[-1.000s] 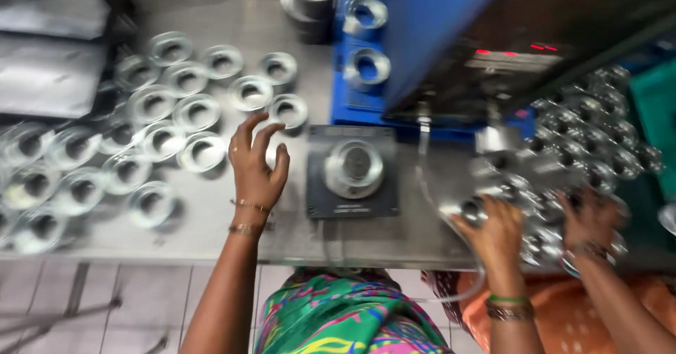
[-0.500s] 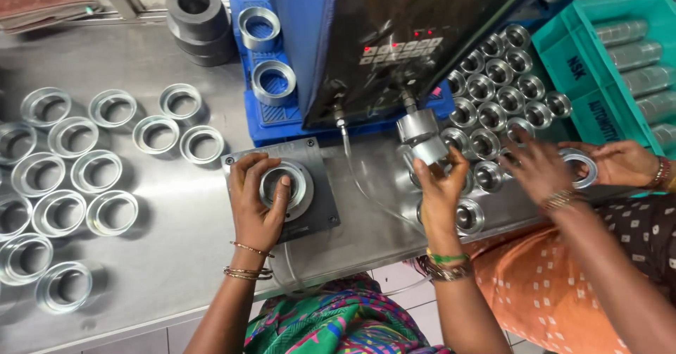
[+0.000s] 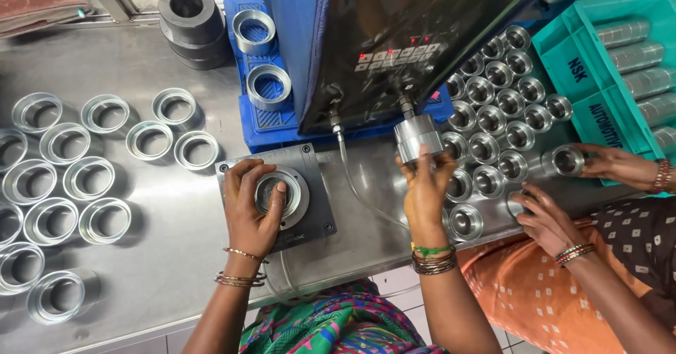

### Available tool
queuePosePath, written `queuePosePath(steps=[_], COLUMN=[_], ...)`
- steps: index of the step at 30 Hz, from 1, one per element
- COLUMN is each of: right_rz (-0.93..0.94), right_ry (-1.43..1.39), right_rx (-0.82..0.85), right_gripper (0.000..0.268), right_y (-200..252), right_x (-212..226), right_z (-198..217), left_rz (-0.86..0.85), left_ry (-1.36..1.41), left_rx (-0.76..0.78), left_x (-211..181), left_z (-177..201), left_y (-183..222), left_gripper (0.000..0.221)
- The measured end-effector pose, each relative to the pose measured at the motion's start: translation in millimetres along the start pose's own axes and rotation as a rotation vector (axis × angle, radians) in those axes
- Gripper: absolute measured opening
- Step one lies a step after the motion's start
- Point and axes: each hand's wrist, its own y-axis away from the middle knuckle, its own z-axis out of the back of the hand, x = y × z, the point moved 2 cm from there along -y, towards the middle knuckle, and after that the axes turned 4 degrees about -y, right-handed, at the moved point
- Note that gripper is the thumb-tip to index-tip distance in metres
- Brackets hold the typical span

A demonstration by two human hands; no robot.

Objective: Testing and sorting metal rings and caps using a specialized testing machine.

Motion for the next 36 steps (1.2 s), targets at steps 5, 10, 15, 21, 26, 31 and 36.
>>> queuePosePath(steps=[5, 10, 15, 21, 26, 31, 36], right_rz=[-0.617, -0.254, -0.149, -0.148, -0.146, 0.252, 0.467], right_ry=[-0.291, 0.091, 0.091, 0.057, 0.188, 0.714, 1.018], right_rx=[0.049, 0.076, 0.111, 0.103, 0.215, 0.651, 0.873], right_gripper=[0.086, 0.073, 0.070, 0.063, 0.069, 0.074, 0.079], right_y=[-18.3, -2.1, 2.3, 18.1, 59.4, 97.2, 120.5], right_x=[-20.3, 37.1, 42.8, 39.2, 43.0, 82.9, 85.8], right_z=[20.5, -29.1, -28.0, -18.1, 6.1, -101.2, -186.9], left_rz=[-0.001, -0.051, -0.139, -0.158, -0.135, 0.079, 0.093], left_ry=[-0.019, -0.034, -0.283, -0.198, -0.186, -0.440, -0.780], left_rx=[0.003, 0.031, 0.138, 0.156, -0.059, -0.062, 0.024], left_x=[-0.5, -12.8, -16.1, -31.1, 0.5, 92.7, 98.7], left_z=[1.3, 9.9, 13.2, 36.3, 86.8, 92.2, 92.3], left_y=[-0.8, -5.2, -16.1, -25.9, -29.7, 12.0, 26.6], left_gripper=[0.029, 0.048, 0.079, 0.068, 0.067, 0.066, 0.067])
